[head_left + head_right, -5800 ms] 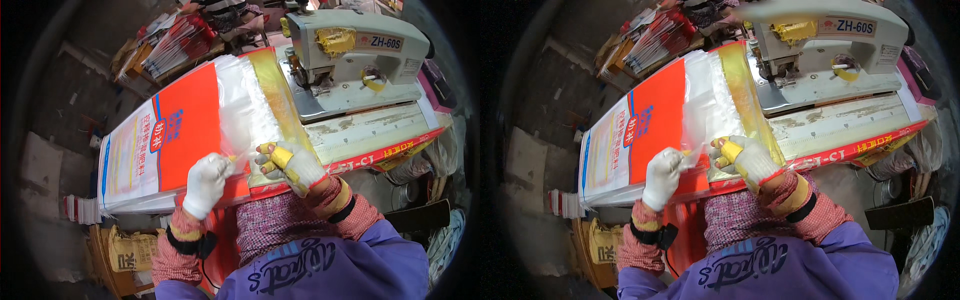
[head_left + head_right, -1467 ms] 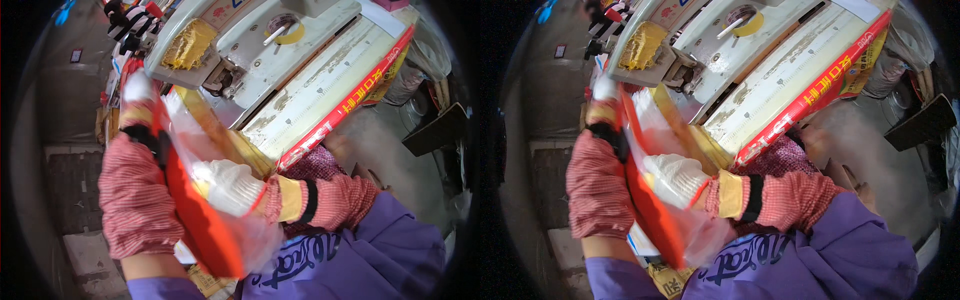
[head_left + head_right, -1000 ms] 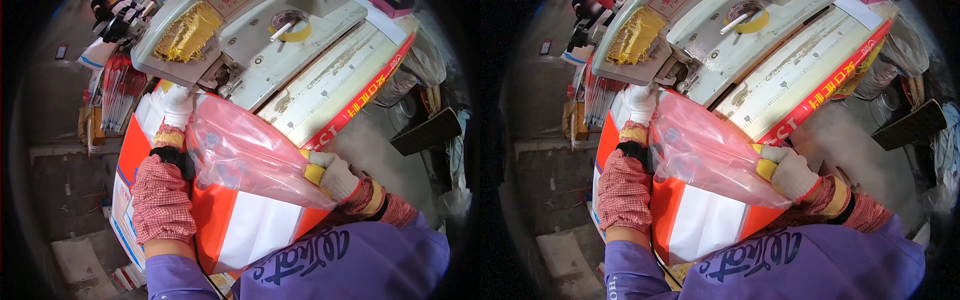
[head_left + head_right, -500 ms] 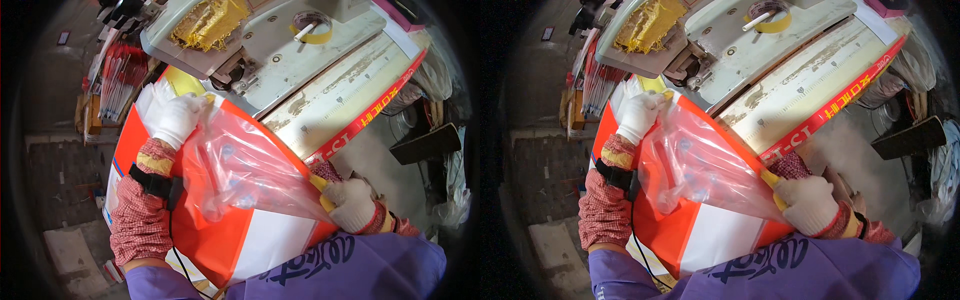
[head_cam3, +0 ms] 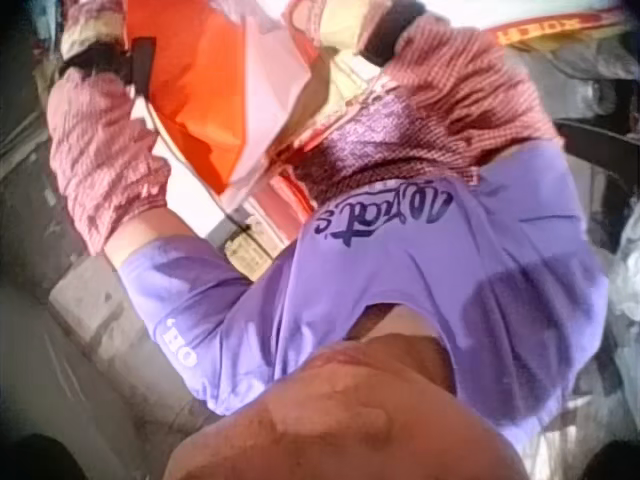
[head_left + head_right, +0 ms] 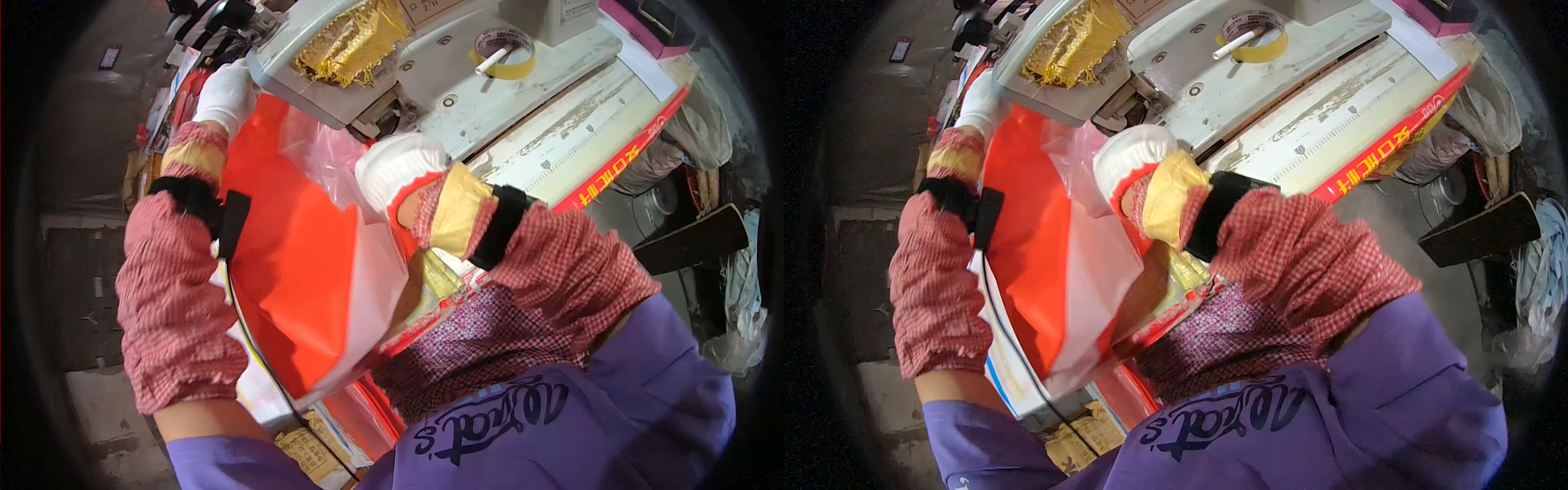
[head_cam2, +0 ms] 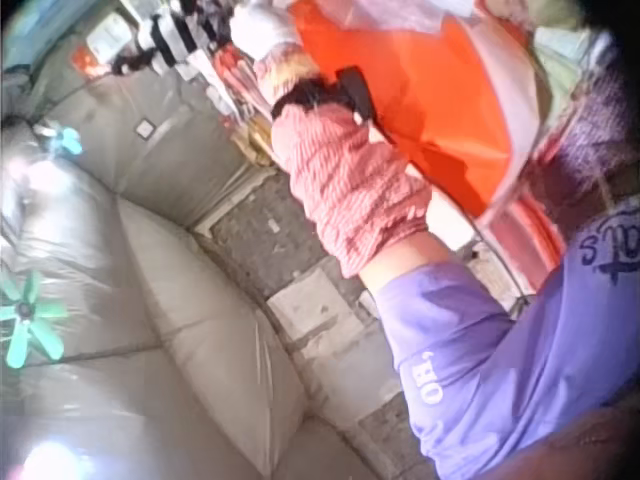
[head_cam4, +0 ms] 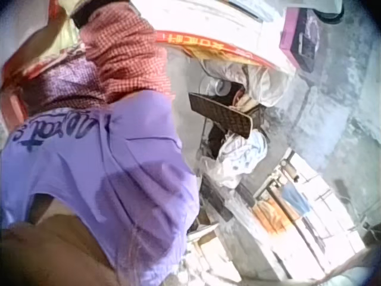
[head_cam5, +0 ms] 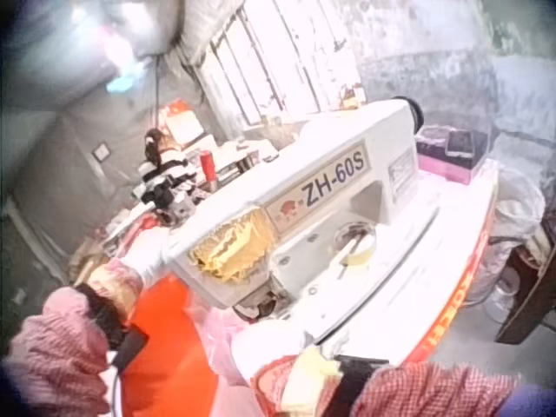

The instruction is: Folding and stacking large industrial plastic/woven bags after production.

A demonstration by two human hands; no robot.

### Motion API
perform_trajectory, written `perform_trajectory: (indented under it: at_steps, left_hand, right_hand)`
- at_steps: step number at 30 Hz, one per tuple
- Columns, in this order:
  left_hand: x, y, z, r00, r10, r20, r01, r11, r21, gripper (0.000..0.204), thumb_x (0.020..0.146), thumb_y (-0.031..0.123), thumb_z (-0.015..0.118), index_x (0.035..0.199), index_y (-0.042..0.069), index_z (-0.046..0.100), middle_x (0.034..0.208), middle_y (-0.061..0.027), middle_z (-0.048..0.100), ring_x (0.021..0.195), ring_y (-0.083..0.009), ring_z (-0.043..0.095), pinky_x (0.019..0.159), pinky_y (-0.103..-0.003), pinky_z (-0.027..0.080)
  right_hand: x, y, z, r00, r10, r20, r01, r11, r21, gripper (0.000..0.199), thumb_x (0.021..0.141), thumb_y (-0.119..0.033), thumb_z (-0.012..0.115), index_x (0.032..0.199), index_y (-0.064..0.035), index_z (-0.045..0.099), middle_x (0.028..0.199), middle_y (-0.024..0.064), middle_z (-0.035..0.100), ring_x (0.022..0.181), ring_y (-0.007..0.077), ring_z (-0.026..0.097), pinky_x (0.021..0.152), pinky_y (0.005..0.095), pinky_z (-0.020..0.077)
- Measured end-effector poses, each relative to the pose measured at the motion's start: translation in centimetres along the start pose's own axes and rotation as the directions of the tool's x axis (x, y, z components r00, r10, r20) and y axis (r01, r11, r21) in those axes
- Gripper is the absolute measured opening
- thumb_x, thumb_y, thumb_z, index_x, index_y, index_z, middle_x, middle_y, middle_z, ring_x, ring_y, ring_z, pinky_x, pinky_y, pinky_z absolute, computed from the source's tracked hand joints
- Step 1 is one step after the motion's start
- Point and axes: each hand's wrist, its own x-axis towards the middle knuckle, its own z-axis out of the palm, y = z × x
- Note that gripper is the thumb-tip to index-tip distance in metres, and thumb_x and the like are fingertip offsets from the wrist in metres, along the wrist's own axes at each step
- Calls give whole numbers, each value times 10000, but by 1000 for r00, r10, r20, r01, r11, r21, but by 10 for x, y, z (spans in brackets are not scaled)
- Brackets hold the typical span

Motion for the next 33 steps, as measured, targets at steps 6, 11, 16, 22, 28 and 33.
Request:
perform_trajectory:
  at_steps: [6, 11, 16, 22, 28, 33]
  left_hand:
    - [-55, 136, -111, 890, 253, 380, -244, 967, -74, 109, 690, 151, 567, 708, 44, 576, 698, -168, 575, 704, -358, 558, 640, -422, 447]
    - [-43, 217, -156, 857, 449, 251, -339, 860, -382, 248, 746, 267, 602, 768, 20, 584, 660, -164, 568, 655, -329, 574, 625, -384, 460]
    - [-28, 252, -161, 369, 441, 818, -206, 897, -390, 542, 750, 532, 607, 956, 36, 538, 648, -136, 567, 641, -246, 602, 575, -364, 477]
    - [-22, 247, -191, -220, 547, 808, 283, 828, -484, 321, 799, 351, 596, 771, 32, 566, 636, -21, 568, 589, -123, 531, 537, -281, 415]
    - [-31, 233, -202, -28, 447, 894, 158, 885, -438, 269, 848, 333, 534, 798, 80, 613, 685, -62, 602, 682, -145, 599, 549, -305, 473]
    - [-102, 287, -236, -430, 129, 894, -452, 826, -336, 173, 708, 258, 609, 839, 162, 669, 753, -70, 642, 702, -231, 621, 565, -368, 484]
  right_hand:
    - [30, 57, -1, 846, -501, 182, 400, 823, 402, 230, 752, -212, 518, 885, -97, 666, 879, 152, 639, 763, 321, 611, 665, 399, 490]
    - [25, 85, -22, 835, -406, 372, -32, 639, 769, 221, 697, -300, 615, 767, -94, 653, 674, 33, 610, 642, 183, 556, 585, 361, 419]
    - [34, 86, -10, 787, -435, 437, 61, 760, 647, 241, 709, -288, 589, 779, -72, 668, 701, 100, 621, 635, 220, 556, 605, 372, 441]
    - [29, 78, -14, 801, -468, 372, 138, 750, 647, 204, 643, -255, 607, 708, -64, 631, 658, 80, 599, 581, 219, 536, 550, 372, 418]
    - [28, 73, 2, 803, -559, 204, 427, 780, 458, 170, 589, -172, 594, 685, -39, 640, 628, 116, 604, 533, 243, 553, 487, 381, 424]
    - [37, 43, 37, 875, -376, 304, 229, 877, 423, 196, 601, -210, 627, 731, -67, 654, 720, 140, 631, 601, 300, 584, 541, 392, 465]
